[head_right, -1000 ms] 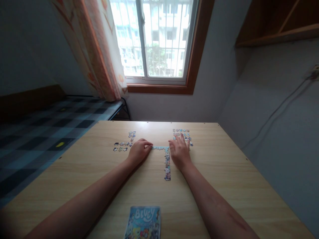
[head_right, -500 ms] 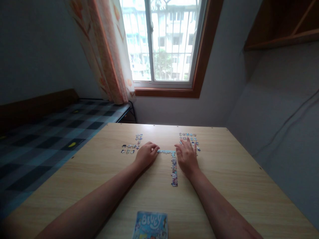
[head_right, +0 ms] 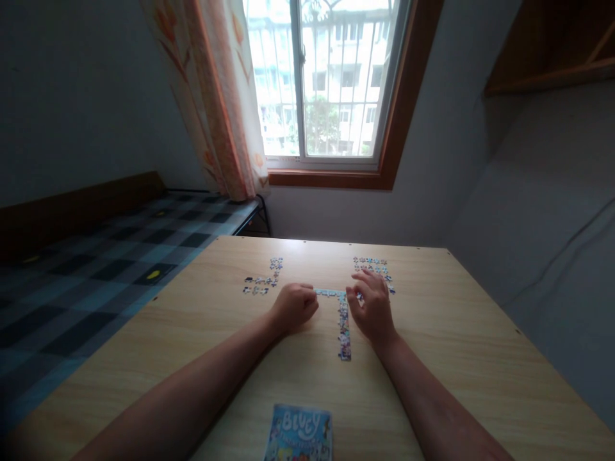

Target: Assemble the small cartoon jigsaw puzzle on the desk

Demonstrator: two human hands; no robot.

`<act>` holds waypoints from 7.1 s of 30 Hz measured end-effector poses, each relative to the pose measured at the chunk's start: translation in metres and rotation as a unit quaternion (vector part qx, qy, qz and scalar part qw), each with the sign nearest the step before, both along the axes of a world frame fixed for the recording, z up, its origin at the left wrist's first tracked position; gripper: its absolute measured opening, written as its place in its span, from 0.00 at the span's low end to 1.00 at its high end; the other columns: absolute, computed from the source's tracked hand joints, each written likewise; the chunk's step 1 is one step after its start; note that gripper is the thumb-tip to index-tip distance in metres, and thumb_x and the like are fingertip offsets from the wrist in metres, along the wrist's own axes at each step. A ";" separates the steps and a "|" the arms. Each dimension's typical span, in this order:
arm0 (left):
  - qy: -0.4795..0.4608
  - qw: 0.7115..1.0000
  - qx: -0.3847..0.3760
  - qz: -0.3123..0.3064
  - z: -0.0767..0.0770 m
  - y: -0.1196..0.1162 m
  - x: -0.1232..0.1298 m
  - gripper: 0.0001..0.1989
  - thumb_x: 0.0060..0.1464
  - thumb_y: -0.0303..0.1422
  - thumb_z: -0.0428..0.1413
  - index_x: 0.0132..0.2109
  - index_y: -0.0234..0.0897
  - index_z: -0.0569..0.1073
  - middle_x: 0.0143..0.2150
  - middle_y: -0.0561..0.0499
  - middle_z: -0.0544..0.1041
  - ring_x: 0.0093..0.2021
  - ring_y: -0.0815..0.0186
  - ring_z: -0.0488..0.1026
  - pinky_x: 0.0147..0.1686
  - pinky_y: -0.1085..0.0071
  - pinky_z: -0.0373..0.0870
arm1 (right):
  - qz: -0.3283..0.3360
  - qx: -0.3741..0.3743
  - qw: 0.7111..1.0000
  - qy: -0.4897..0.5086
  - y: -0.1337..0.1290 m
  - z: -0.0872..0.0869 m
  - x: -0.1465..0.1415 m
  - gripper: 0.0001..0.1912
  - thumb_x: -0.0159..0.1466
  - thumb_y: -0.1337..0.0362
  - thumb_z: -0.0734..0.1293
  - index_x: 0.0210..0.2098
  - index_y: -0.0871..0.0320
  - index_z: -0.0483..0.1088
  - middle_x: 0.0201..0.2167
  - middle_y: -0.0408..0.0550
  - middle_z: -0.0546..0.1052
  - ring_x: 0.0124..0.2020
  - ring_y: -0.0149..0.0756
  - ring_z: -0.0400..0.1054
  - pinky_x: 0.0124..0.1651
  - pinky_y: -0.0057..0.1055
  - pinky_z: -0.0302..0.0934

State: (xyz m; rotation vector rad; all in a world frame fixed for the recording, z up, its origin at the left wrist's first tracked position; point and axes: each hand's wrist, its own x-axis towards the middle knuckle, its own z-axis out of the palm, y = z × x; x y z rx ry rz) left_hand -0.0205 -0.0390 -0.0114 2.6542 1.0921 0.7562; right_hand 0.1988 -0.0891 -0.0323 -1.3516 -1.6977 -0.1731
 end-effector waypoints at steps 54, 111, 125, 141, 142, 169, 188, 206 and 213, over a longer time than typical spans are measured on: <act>-0.080 0.996 -0.025 -0.010 0.000 0.009 0.001 0.10 0.40 0.16 0.50 0.25 0.37 0.69 0.22 0.55 0.69 0.25 0.68 0.63 0.28 0.71 0.55 | 0.027 0.041 0.997 0.054 -0.008 0.003 0.005 0.23 0.63 0.68 0.64 0.19 0.56 0.45 0.18 0.38 0.53 0.23 0.28 0.50 0.30 0.29 0.46; 0.185 0.905 -0.382 -0.030 0.038 -0.009 0.007 0.22 0.61 0.48 0.54 0.26 0.38 0.74 0.21 0.53 0.72 0.24 0.65 0.65 0.30 0.68 0.57 | 0.029 0.065 0.997 0.009 -0.007 -0.003 0.001 0.22 0.66 0.67 0.64 0.19 0.56 0.51 0.18 0.38 0.57 0.20 0.28 0.53 0.27 0.29 0.49; 0.046 0.927 -0.369 -0.057 0.023 -0.008 0.001 0.23 0.60 0.47 0.54 0.23 0.37 0.65 0.18 0.58 0.58 0.23 0.69 0.56 0.28 0.69 0.52 | 0.023 0.062 0.998 0.015 -0.005 -0.007 0.003 0.22 0.65 0.65 0.65 0.18 0.56 0.53 0.17 0.39 0.58 0.20 0.29 0.54 0.27 0.29 0.50; -0.052 0.895 -0.437 -0.072 0.014 -0.003 -0.007 0.27 0.56 0.54 0.55 0.24 0.38 0.59 0.19 0.59 0.54 0.22 0.71 0.51 0.25 0.69 0.49 | 0.022 0.055 0.998 0.020 -0.004 -0.011 0.004 0.22 0.66 0.64 0.64 0.19 0.56 0.52 0.17 0.38 0.57 0.19 0.28 0.52 0.26 0.29 0.49; -0.054 0.895 -0.436 -0.073 0.014 -0.003 -0.007 0.27 0.56 0.54 0.55 0.24 0.38 0.59 0.19 0.59 0.54 0.22 0.71 0.51 0.25 0.69 0.49 | 0.021 0.056 0.998 0.019 -0.004 -0.011 0.004 0.22 0.66 0.64 0.64 0.19 0.56 0.51 0.17 0.38 0.56 0.19 0.28 0.52 0.26 0.29 0.49; 0.062 0.945 -0.312 -0.075 0.034 -0.017 0.005 0.24 0.62 0.45 0.52 0.22 0.37 0.62 0.17 0.59 0.56 0.22 0.71 0.53 0.26 0.69 0.49 | 0.019 0.076 0.997 0.021 -0.003 -0.004 -0.001 0.21 0.67 0.67 0.63 0.20 0.56 0.52 0.18 0.38 0.58 0.20 0.26 0.54 0.28 0.27 0.50; 0.202 0.936 -0.143 0.249 0.047 0.164 -0.096 0.13 0.51 0.36 0.64 0.44 0.41 0.84 0.39 0.50 0.84 0.36 0.63 0.76 0.35 0.75 0.65 | 0.015 0.036 0.997 0.064 0.002 -0.006 -0.001 0.20 0.66 0.67 0.62 0.19 0.57 0.51 0.19 0.40 0.59 0.23 0.28 0.54 0.30 0.29 0.47; 0.133 0.944 -0.169 0.249 0.043 0.173 -0.101 0.06 0.38 0.32 0.67 0.28 0.38 0.79 0.27 0.51 0.79 0.31 0.64 0.73 0.31 0.73 0.63 | 0.018 0.027 0.998 0.057 0.002 -0.006 -0.001 0.20 0.66 0.67 0.62 0.20 0.56 0.52 0.19 0.40 0.59 0.23 0.28 0.55 0.29 0.29 0.47; -0.029 0.951 -0.216 0.220 0.060 0.126 -0.095 0.14 0.53 0.40 0.62 0.39 0.33 0.76 0.34 0.47 0.80 0.31 0.68 0.76 0.30 0.74 0.70 | 0.018 0.027 0.998 0.060 0.002 -0.007 -0.001 0.20 0.65 0.68 0.62 0.19 0.57 0.52 0.19 0.39 0.59 0.22 0.28 0.54 0.30 0.29 0.47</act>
